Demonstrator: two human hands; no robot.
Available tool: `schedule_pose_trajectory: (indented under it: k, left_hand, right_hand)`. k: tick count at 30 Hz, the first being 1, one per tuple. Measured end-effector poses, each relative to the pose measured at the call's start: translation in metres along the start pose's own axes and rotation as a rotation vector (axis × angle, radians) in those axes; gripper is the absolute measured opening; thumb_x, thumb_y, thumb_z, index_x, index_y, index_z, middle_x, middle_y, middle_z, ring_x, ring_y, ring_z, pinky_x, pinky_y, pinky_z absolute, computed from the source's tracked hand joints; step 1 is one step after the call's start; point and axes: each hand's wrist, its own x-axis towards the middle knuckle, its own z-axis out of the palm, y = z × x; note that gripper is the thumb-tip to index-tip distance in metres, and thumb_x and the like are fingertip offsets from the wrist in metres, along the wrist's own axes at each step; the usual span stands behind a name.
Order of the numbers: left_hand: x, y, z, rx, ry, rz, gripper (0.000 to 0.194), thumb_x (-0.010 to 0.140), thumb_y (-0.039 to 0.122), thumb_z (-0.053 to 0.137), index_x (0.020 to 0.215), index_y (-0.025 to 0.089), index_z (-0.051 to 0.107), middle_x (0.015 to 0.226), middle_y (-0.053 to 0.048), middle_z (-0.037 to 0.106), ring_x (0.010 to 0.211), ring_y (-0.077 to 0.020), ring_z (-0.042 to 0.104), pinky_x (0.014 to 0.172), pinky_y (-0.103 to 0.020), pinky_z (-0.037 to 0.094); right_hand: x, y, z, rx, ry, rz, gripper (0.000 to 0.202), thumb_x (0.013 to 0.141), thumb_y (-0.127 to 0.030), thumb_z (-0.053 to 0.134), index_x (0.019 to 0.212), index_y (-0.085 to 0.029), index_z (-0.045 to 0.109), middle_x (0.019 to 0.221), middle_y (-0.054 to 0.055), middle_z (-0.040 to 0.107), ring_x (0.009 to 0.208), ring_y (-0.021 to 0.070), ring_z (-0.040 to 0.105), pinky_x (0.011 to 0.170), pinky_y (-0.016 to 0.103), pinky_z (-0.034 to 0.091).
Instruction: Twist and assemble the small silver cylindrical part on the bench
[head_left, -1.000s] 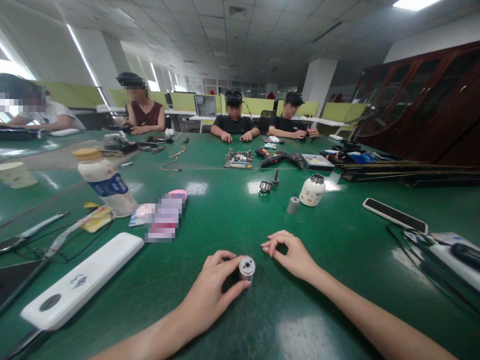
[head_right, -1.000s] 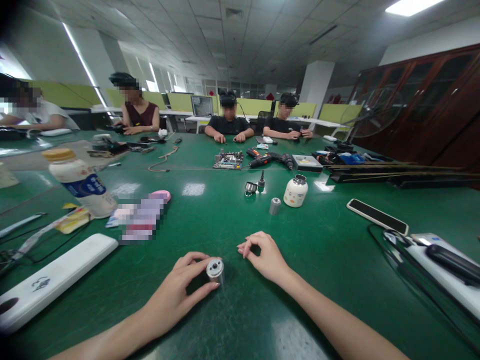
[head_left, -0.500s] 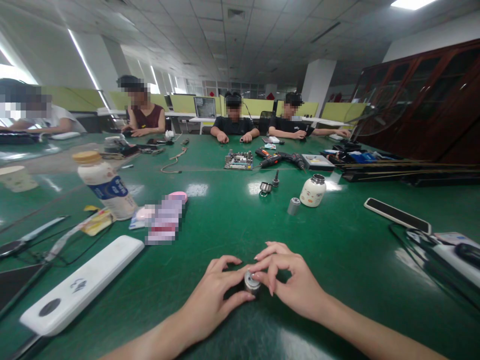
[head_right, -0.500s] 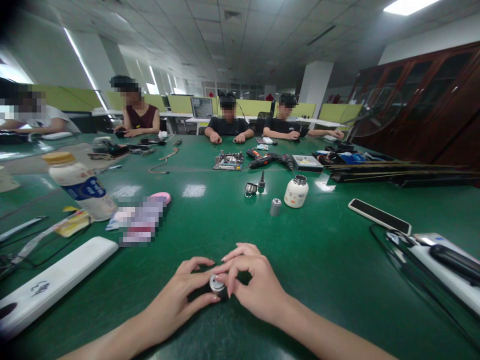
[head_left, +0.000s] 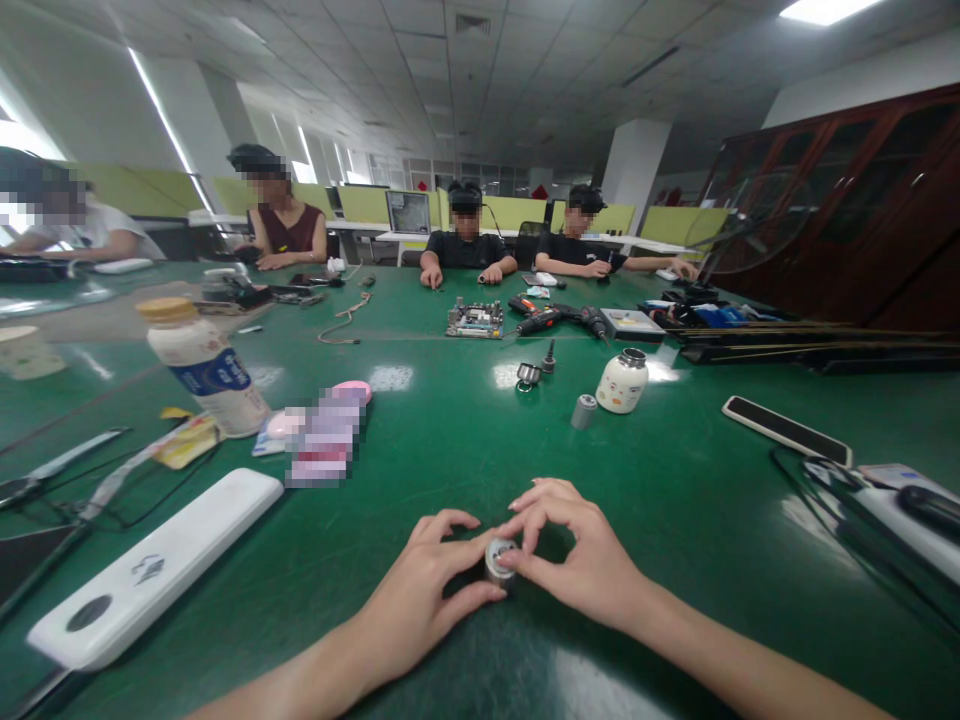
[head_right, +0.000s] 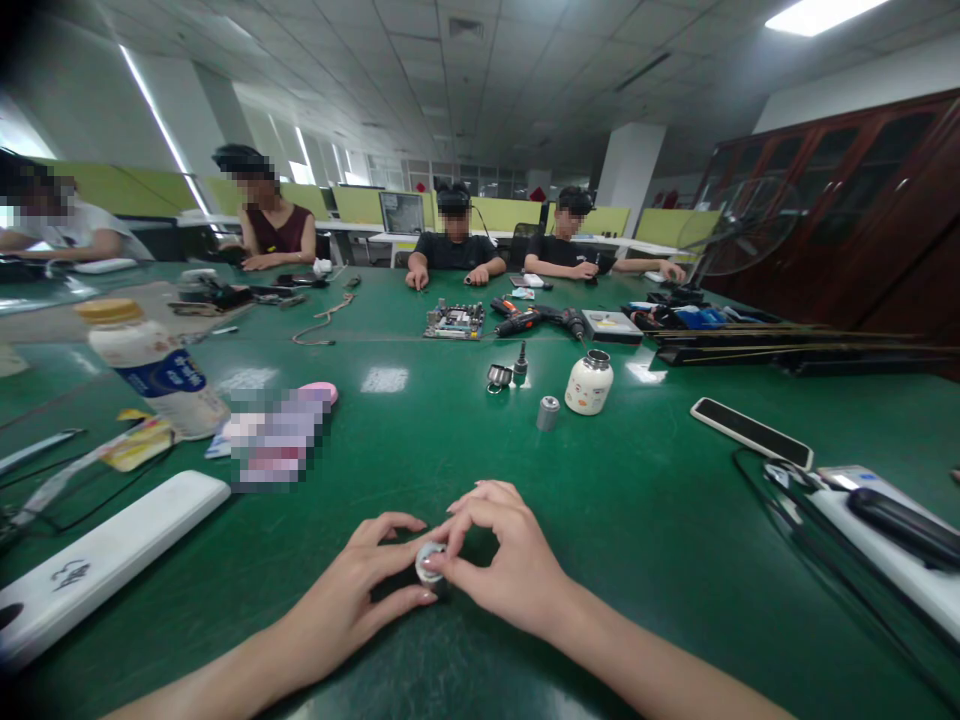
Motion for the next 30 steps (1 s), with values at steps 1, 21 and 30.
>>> schedule_pose_trajectory:
  k: [1,21,30]
  left_hand:
    - [0.0,0.0,0.0,0.001,0.005,0.002,0.052,0.092,0.036,0.059,0.141,0.041,0.042,0.12,-0.001,0.068,0.116,-0.0231,0.052,0.097,-0.039,0.044]
    - [-0.001,-0.001,0.002,0.118,0.057,-0.066,0.038,0.093,0.038,0.058,0.131,0.034,0.055,0.117,-0.002,0.069,0.113,-0.0244,0.053,0.095,-0.041,0.038]
    - [-0.001,-0.002,0.003,0.12,0.067,-0.071,0.04,0.093,0.038,0.059,0.132,0.035,0.053,0.117,-0.001,0.068,0.113,-0.0233,0.054,0.094,-0.039,0.038]
  right_hand:
    - [0.0,0.0,0.001,-0.004,-0.005,0.0,0.022,0.075,-0.022,0.078,0.062,-0.022,0.06,0.083,0.0,0.073,0.095,0.0205,0.065,0.102,0.048,0.038]
    - [0.015,0.07,-0.016,0.058,-0.057,0.245,0.024,0.075,-0.034,0.076,0.063,-0.02,0.06,0.077,0.004,0.072,0.089,0.0235,0.072,0.082,0.036,0.052]
    - [0.016,0.063,-0.016,0.078,-0.076,0.22,0.022,0.077,-0.03,0.075,0.061,-0.02,0.062,0.08,0.006,0.073,0.091,0.0234,0.072,0.086,0.039,0.051]
